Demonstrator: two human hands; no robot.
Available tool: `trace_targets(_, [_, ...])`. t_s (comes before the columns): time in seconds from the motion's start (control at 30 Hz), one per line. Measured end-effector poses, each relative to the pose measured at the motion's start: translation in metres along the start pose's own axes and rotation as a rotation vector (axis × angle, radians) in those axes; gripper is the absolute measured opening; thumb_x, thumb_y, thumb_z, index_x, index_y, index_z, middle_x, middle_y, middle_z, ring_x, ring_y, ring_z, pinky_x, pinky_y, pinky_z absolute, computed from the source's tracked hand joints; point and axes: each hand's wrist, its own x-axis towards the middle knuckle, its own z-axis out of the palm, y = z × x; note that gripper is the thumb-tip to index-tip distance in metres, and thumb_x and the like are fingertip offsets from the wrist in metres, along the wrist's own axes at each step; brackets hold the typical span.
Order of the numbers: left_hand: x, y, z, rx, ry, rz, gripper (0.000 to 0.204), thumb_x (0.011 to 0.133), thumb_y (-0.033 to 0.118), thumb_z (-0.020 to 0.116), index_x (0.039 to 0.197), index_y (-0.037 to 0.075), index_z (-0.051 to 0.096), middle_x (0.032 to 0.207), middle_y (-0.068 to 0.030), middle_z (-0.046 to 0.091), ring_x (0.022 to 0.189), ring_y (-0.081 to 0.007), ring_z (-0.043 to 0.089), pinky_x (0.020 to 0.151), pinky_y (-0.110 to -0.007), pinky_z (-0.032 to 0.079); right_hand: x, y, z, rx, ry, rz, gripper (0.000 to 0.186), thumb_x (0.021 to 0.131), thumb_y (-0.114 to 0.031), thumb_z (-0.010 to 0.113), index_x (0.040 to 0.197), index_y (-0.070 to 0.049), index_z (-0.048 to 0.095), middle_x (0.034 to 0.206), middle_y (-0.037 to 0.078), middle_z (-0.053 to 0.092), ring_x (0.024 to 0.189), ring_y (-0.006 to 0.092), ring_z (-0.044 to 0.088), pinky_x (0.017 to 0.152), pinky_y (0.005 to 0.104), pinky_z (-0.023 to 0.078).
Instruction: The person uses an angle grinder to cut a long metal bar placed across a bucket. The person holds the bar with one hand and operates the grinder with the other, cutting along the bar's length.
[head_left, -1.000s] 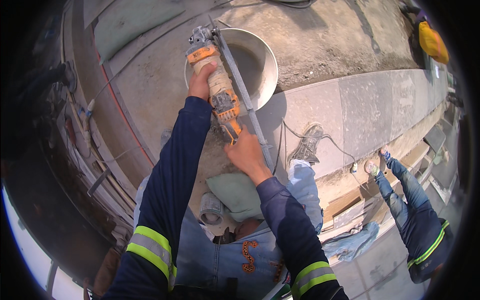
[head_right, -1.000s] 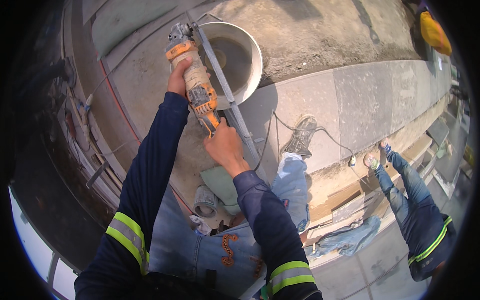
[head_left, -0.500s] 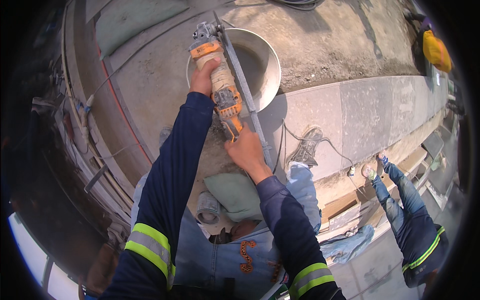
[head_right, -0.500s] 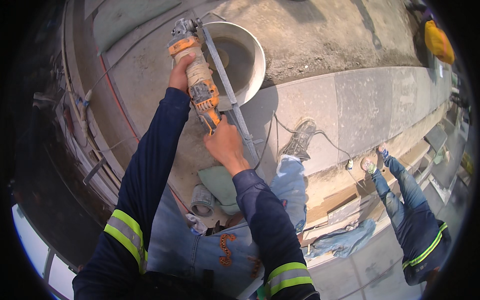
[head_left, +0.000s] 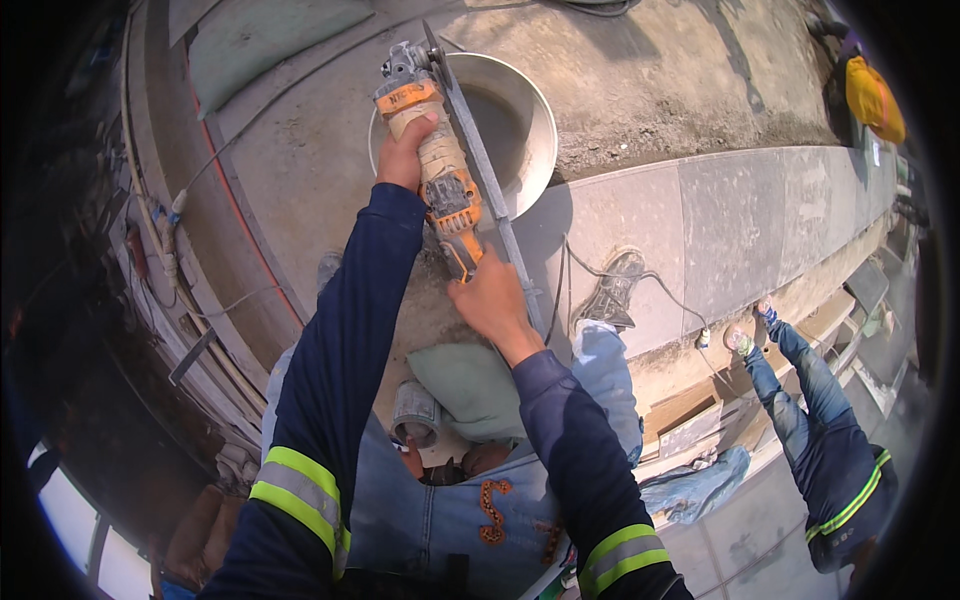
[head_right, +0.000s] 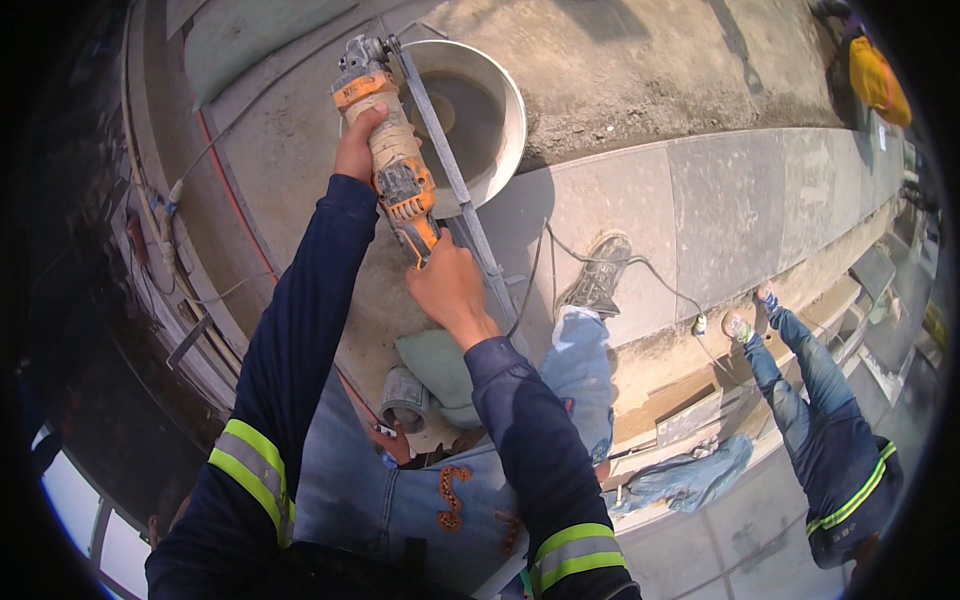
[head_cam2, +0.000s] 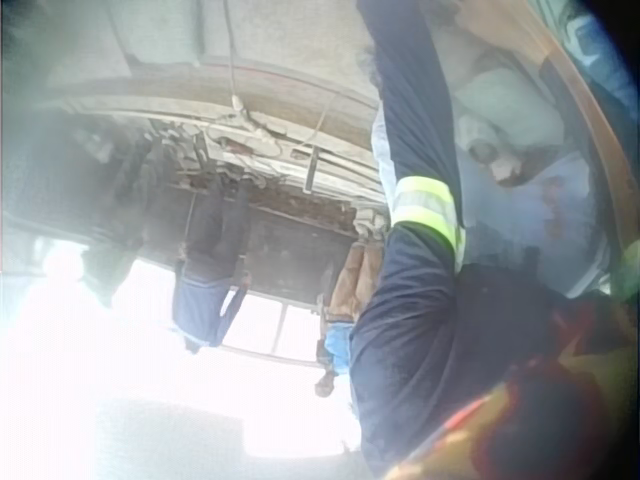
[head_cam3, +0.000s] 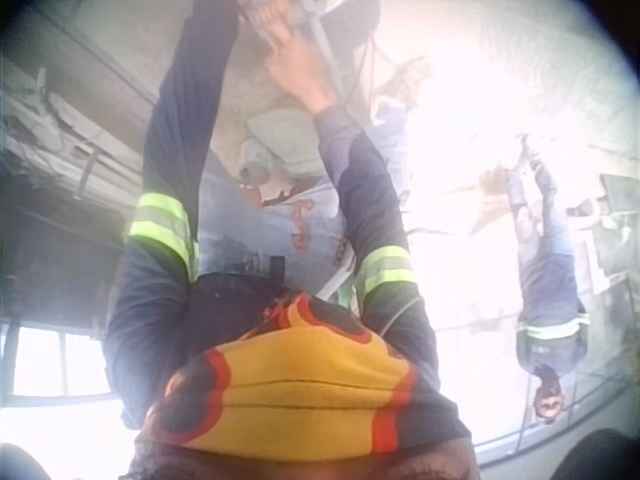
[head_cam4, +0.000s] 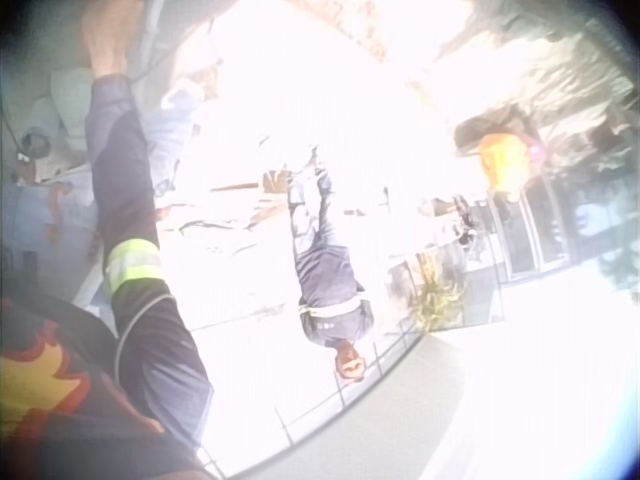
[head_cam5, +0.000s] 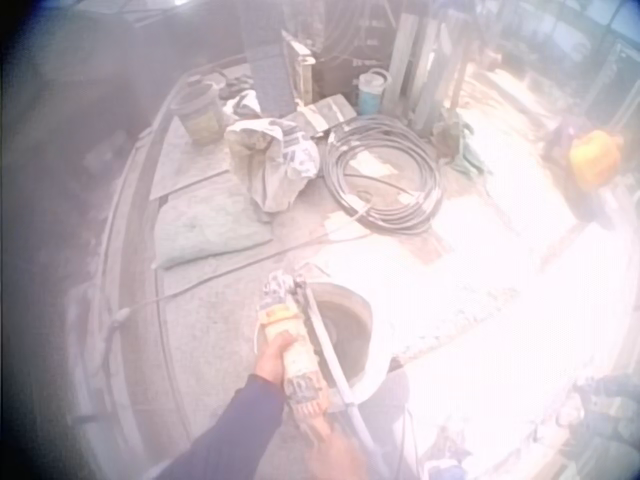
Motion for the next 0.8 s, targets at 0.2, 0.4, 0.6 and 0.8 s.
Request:
trace_targets(0.2, [0.002, -0.003, -0.004, 0.007, 0.016, 0.003, 0.047, 0.091, 0.033, 0.067, 0.119, -0.002, 0.055, 0.091, -0.0187, 0.069, 0.074, -0.0305, 0.073, 0.063, -0.041, 0.062, -0.002, -0.002, 0.000, 0.017, 0.002, 0.010, 0.053, 0.078, -0.016, 0.074, 0.118, 0.013, 0.055, 0.094, 0.036, 0.068, 0.093, 0.0507, 0.067, 0.083, 0.0525, 0.054])
trace_targets(0.4, [-0.007, 0.007, 0.006, -0.026, 0.050, -0.045, 0.046, 0.088, 0.023, 0.072, 0.125, -0.002, 0.060, 0.103, -0.0110, 0.068, 0.083, -0.0215, 0.070, 0.072, -0.034, 0.058, -0.003, 0.000, -0.003, 0.017, -0.015, 0.004, 0.058, 0.078, -0.017, 0.075, 0.124, 0.013, 0.054, 0.094, 0.035, 0.069, 0.093, 0.0498, 0.068, 0.084, 0.0524, 0.055])
trace_targets(0.6, [-0.009, 0.008, 0.008, -0.027, 0.060, -0.025, 0.047, 0.088, 0.023, 0.073, 0.125, -0.003, 0.060, 0.103, -0.0113, 0.068, 0.084, -0.0217, 0.070, 0.072, -0.034, 0.058, -0.002, 0.001, -0.002, 0.011, -0.015, 0.004, 0.064, 0.078, -0.017, 0.076, 0.129, 0.014, 0.052, 0.094, 0.034, 0.069, 0.093, 0.0491, 0.069, 0.084, 0.0519, 0.056])
trace_targets(0.8, [-0.001, 0.002, 0.001, 0.035, 0.024, 0.017, 0.044, 0.090, 0.032, 0.068, 0.116, -0.003, 0.056, 0.090, -0.0186, 0.068, 0.073, -0.0308, 0.073, 0.062, -0.042, 0.062, -0.003, 0.002, 0.000, 0.023, -0.011, -0.002, 0.066, 0.078, -0.017, 0.076, 0.130, 0.015, 0.051, 0.093, 0.034, 0.070, 0.092, 0.0488, 0.069, 0.083, 0.0510, 0.056])
